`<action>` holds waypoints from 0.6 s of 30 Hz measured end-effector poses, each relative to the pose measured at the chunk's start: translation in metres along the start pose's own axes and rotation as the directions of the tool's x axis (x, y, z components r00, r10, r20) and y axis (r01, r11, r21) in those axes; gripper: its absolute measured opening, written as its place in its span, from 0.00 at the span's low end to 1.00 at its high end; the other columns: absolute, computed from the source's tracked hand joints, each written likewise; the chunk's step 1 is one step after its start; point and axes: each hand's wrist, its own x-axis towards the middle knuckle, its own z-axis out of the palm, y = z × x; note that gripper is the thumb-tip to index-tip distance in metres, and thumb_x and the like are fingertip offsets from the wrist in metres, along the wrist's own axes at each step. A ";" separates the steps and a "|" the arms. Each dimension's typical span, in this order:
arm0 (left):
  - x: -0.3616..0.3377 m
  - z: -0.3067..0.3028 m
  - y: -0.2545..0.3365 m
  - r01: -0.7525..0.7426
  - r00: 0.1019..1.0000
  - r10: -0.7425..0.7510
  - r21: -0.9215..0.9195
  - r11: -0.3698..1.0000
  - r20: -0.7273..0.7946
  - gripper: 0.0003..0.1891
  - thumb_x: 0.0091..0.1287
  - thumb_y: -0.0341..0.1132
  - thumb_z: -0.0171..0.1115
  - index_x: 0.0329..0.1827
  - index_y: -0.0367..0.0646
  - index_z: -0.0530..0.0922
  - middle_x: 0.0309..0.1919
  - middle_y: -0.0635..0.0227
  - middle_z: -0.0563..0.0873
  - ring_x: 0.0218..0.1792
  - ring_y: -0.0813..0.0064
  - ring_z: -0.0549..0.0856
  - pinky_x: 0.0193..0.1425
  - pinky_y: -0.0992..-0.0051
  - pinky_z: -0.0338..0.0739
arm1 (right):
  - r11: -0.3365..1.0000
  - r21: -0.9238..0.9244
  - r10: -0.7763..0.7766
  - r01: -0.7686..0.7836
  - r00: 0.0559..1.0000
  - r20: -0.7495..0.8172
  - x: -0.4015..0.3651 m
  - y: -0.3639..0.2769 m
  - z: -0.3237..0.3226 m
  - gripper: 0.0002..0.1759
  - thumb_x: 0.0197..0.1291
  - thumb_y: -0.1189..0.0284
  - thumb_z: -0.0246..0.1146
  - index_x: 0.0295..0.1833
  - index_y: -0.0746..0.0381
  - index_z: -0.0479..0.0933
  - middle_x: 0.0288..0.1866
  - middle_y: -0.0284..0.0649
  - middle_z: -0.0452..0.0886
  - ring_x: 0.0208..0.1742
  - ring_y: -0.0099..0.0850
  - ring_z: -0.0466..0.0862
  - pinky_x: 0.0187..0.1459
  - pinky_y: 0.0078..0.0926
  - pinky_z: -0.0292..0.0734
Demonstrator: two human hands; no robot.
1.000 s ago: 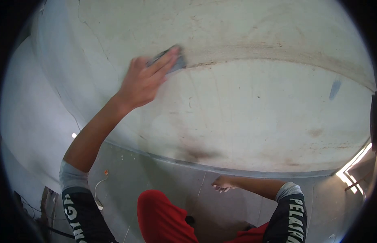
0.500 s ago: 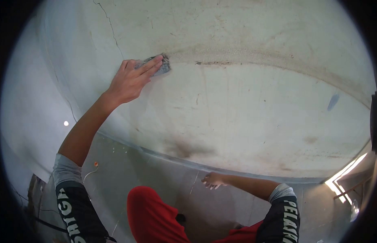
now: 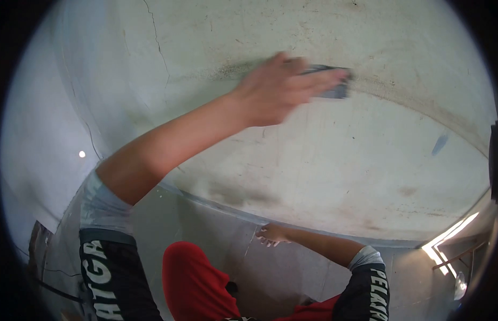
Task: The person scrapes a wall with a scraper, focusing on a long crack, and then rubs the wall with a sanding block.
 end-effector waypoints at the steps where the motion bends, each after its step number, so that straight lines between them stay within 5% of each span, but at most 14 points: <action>1: -0.028 -0.005 -0.010 0.080 0.994 -0.071 -0.110 0.991 0.085 0.29 0.72 0.33 0.60 0.78 0.53 0.72 0.83 0.88 0.64 0.49 0.68 0.74 0.59 0.65 0.70 | 1.000 -0.008 0.009 -0.009 1.000 -0.002 -0.003 0.002 -0.001 0.26 0.75 0.48 0.57 0.62 0.57 0.78 0.50 0.38 0.85 0.45 0.33 0.86 0.50 0.43 0.84; 5: -0.159 -0.015 -0.061 0.229 0.944 -0.254 0.135 0.964 0.210 0.33 0.72 0.33 0.61 0.82 0.56 0.67 0.85 0.90 0.60 0.48 0.67 0.72 0.62 0.65 0.68 | 0.998 0.002 0.059 -0.059 0.997 0.041 0.012 0.040 -0.004 0.26 0.74 0.48 0.58 0.62 0.57 0.78 0.50 0.38 0.85 0.45 0.33 0.86 0.50 0.42 0.84; 8: -0.179 -0.017 -0.074 0.245 0.924 -0.292 0.204 0.948 0.248 0.34 0.72 0.33 0.61 0.83 0.57 0.65 0.85 0.91 0.58 0.48 0.66 0.71 0.64 0.64 0.66 | 0.991 0.018 0.130 -0.130 0.991 0.023 0.007 0.052 -0.004 0.26 0.73 0.48 0.59 0.62 0.57 0.79 0.50 0.38 0.86 0.46 0.32 0.87 0.51 0.41 0.84; 14: -0.061 -0.022 -0.044 0.143 0.974 -0.153 0.072 0.987 0.167 0.37 0.70 0.32 0.65 0.83 0.54 0.65 0.85 0.85 0.59 0.55 0.65 0.72 0.67 0.60 0.63 | 0.992 0.020 0.127 -0.127 0.992 0.015 0.011 0.052 -0.007 0.25 0.72 0.48 0.59 0.60 0.57 0.79 0.50 0.37 0.86 0.46 0.33 0.87 0.49 0.40 0.84; 18: -0.066 -0.023 -0.053 0.089 0.961 -0.134 0.188 0.978 0.242 0.37 0.69 0.33 0.66 0.83 0.59 0.65 0.85 0.87 0.58 0.57 0.66 0.69 0.68 0.59 0.64 | 0.995 0.019 0.094 -0.094 0.996 0.008 0.021 0.033 -0.006 0.30 0.73 0.46 0.59 0.66 0.58 0.77 0.56 0.41 0.85 0.51 0.36 0.87 0.53 0.43 0.84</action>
